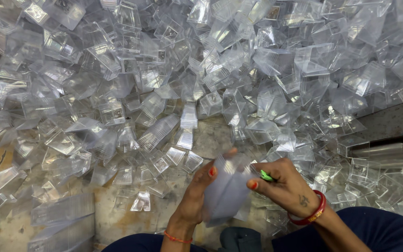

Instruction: The person sits on a floor covered with scattered clear plastic cups and gathers them one at a time, nesting each cup into a stack held in the other hand. The person occasionally reaches across the floor to pick up loose cups and continues building the stack.

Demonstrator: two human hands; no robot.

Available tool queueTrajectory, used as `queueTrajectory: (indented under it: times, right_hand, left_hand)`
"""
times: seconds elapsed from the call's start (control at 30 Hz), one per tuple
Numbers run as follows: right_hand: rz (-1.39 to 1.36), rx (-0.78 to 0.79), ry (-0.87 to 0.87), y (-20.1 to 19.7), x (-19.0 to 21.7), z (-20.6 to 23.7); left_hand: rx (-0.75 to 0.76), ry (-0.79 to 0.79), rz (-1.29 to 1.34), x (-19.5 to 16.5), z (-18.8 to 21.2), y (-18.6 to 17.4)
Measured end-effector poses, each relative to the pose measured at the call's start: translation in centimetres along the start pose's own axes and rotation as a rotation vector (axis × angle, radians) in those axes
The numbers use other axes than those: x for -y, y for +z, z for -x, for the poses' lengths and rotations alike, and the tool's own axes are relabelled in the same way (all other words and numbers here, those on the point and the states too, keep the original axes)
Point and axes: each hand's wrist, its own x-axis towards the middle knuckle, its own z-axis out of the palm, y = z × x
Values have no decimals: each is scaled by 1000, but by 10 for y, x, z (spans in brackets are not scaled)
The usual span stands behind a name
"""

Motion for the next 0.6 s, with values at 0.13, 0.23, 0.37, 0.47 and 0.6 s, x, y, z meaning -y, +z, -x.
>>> queueTrajectory:
  times: [0.13,0.23,0.37,0.47,0.6]
  right_hand:
    - [-204,2,-169,7,-14,-1]
    - [-361,-176,-30,7,-21,-9]
    - [-366,-191,85,12,-19,-20]
    - [-385,-96,-11,24,-5,-21]
    - [-267,-77,53,53,24,-12]
  left_hand:
    - [-92,14,146,6,-1,5]
    - [-45,81,403,12,-3,4]
    - [-7,160,597,17,-7,-2]
    - [-172,164,672,20,-8,-3]
    - [-242,314,576,22,-10,-3]
